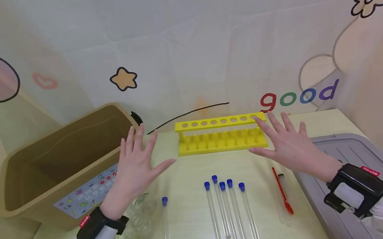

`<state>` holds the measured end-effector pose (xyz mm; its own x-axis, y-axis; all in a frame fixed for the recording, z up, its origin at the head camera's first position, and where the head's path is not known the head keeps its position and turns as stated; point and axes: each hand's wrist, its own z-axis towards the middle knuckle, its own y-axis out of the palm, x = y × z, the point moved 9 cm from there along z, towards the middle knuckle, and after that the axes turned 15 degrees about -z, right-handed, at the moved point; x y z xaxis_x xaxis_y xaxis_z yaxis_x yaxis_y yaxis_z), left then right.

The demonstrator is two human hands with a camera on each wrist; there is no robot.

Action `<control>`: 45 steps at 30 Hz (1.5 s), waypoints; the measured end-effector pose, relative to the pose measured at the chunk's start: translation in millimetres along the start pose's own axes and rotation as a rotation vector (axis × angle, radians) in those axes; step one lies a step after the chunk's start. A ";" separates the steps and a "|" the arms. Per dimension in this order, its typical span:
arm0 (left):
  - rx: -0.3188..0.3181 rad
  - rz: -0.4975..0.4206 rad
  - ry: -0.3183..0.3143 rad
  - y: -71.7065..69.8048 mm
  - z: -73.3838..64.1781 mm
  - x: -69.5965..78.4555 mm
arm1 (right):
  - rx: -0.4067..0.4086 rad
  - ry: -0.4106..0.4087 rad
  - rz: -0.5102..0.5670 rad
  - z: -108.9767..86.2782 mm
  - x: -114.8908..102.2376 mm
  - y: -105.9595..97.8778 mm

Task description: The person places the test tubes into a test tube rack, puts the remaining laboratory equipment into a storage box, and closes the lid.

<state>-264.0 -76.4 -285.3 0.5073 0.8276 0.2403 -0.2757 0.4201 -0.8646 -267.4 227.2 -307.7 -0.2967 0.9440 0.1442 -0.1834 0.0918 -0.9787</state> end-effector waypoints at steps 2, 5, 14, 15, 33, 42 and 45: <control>-0.012 -0.021 0.023 5.8 7.6 6.0 | -0.013 0.008 0.005 5.9 0.1 1.8; -0.046 -0.034 0.055 19.8 22.0 12.8 | -0.034 0.021 0.018 17.4 0.1 6.0; -0.235 -0.015 -0.062 79.7 60.6 -0.5 | -0.056 0.021 0.051 54.8 -1.5 27.3; -0.252 -0.013 -0.072 85.5 63.9 -2.5 | -0.062 0.022 0.053 58.0 -1.1 30.2; -0.494 -0.112 -0.221 143.1 75.5 -31.8 | -0.214 0.037 0.082 87.8 9.5 85.3; -0.514 -0.129 -0.229 142.7 72.7 -35.8 | -0.172 -0.020 0.041 82.8 5.3 85.2; -0.540 -0.113 -0.244 139.6 70.0 -35.1 | -0.122 -0.067 -0.001 81.2 0.1 81.1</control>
<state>-377.4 -20.7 -383.6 0.2898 0.8771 0.3830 0.2550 0.3150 -0.9142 -358.4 209.1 -375.2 -0.3591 0.9211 0.1504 -0.0692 0.1344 -0.9885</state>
